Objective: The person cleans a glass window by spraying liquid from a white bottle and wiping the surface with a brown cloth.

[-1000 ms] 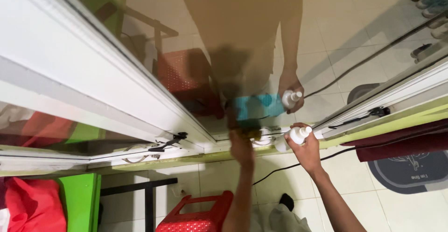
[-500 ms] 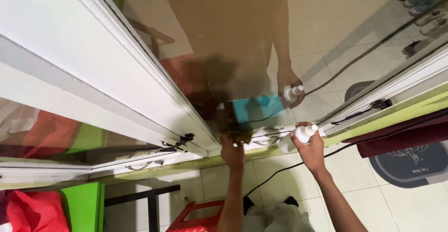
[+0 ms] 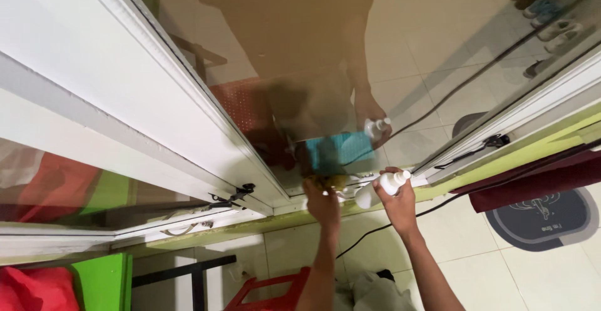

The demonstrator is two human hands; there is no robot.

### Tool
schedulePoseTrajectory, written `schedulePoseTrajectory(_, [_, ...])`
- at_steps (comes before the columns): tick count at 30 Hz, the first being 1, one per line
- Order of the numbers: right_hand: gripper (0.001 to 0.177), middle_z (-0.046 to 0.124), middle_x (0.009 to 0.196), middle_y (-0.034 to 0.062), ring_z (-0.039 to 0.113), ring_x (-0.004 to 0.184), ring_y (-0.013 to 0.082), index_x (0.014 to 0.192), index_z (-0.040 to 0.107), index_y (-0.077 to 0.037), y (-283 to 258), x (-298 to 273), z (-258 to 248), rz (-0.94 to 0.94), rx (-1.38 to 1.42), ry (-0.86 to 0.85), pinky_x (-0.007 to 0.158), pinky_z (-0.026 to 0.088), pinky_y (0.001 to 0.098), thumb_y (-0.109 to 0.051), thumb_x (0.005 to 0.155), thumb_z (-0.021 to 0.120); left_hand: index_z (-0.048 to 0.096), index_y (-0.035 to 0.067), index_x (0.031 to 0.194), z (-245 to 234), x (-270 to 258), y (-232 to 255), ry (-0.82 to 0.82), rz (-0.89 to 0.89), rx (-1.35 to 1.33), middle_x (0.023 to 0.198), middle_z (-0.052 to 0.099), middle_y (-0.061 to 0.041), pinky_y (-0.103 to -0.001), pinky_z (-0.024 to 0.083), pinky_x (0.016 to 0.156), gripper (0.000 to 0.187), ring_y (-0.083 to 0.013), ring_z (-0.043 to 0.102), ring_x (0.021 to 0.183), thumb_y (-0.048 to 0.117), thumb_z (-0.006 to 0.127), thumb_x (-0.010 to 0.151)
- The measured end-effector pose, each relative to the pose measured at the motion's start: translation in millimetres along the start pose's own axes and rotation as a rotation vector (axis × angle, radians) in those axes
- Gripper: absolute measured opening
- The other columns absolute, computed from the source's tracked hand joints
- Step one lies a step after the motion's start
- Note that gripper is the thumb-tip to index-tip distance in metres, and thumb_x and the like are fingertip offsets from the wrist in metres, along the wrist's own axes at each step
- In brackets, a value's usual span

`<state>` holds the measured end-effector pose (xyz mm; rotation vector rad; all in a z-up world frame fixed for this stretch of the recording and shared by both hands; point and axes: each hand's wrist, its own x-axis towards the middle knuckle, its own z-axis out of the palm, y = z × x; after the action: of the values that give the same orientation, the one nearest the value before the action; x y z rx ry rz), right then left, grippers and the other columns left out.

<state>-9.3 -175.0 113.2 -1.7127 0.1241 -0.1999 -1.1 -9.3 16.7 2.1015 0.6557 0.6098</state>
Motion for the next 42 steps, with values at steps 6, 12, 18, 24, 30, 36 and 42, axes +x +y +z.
schedulePoseTrajectory(6, [0.051, 0.066, 0.104, 0.0106, 0.064, 0.092, 0.0156, 0.13, 0.05, -0.002, -15.5, -12.2, -5.0, 0.005, -0.116, 0.048, 0.082, 0.053, 0.0307, -0.008, 0.086, 0.075, 0.051, 0.003, 0.137, 17.7, -20.9, 48.4, -0.451, 0.072, 0.045, 0.134, 0.059, -0.019, -0.049, 0.056, 0.088, 0.063, -0.0425, 0.067, 0.107, 0.012, 0.077, 0.08])
schedulePoseTrajectory(12, [0.04, 0.066, 0.097, 0.0093, 0.066, 0.088, 0.0165, 0.117, 0.051, -0.001, -11.8, -17.5, -6.3, -0.025, -0.101, 0.01, 0.08, 0.054, 0.0318, -0.007, 0.087, 0.076, 0.046, 0.002, 0.137, -16.1, -1.0, 30.7, -0.568, 0.004, -0.072, 0.118, 0.066, -0.022, -0.045, 0.055, 0.092, 0.065, -0.0406, 0.067, 0.107, 0.011, 0.078, 0.081])
schedulePoseTrajectory(18, [0.078, 0.054, 0.113, 0.0153, 0.058, 0.099, 0.0199, 0.129, 0.029, 0.0, -15.3, -27.9, 0.7, -0.034, -0.106, 0.024, 0.088, 0.049, 0.0346, -0.011, 0.076, 0.086, 0.056, 0.001, 0.123, -66.9, 42.8, 4.2, -0.547, 0.102, -0.475, 0.111, 0.074, -0.018, -0.038, 0.058, 0.092, 0.043, -0.0304, 0.075, 0.105, -0.003, 0.067, 0.082])
schedulePoseTrajectory(24, [0.077, 0.046, 0.112, 0.0243, 0.054, 0.1, 0.026, 0.118, 0.027, -0.001, -22.1, -38.8, 11.8, -0.139, -0.338, 0.048, 0.087, 0.05, 0.0372, -0.012, 0.076, 0.092, 0.043, 0.005, 0.146, -120.2, 57.5, 2.3, -0.735, 0.012, -0.852, 0.131, 0.061, -0.011, -0.034, 0.051, 0.1, 0.047, -0.0222, 0.06, 0.117, 0.004, 0.051, 0.1])
schedulePoseTrajectory(30, [0.067, 0.066, 0.102, 0.012, 0.068, 0.091, 0.0196, 0.126, 0.043, 0.0, -37.6, -50.0, 26.9, -0.06, -0.059, -0.071, 0.078, 0.058, 0.0339, -0.011, 0.076, 0.086, 0.044, 0.004, 0.148, -78.5, -6.6, -28.7, -0.458, -0.677, -1.47, 0.136, 0.057, -0.009, -0.037, 0.051, 0.101, 0.057, -0.0228, 0.057, 0.12, 0.043, 0.043, 0.108])
schedulePoseTrajectory(36, [0.062, 0.067, 0.118, 0.0112, 0.063, 0.105, 0.0173, 0.145, 0.051, -0.003, -31.3, -55.0, 32.6, -0.059, -0.09, -0.174, 0.093, 0.053, 0.0331, -0.013, 0.09, 0.077, 0.045, 0.01, 0.149, -56.0, -52.8, -27.9, -0.259, -0.344, -1.601, 0.142, 0.056, -0.008, -0.041, 0.05, 0.103, 0.056, -0.0243, 0.058, 0.123, 0.043, 0.05, 0.105])
schedulePoseTrajectory(42, [0.085, 0.051, 0.118, 0.0155, 0.053, 0.105, 0.0237, 0.136, 0.035, -0.003, -50.1, -49.3, 32.2, -0.207, -0.09, -0.198, 0.092, 0.047, 0.0383, -0.007, 0.07, 0.087, 0.052, 0.008, 0.142, -94.0, -35.0, -3.9, -0.227, -0.759, -1.642, 0.134, 0.063, -0.011, -0.044, 0.054, 0.098, 0.055, -0.0287, 0.064, 0.116, 0.045, 0.046, 0.102])
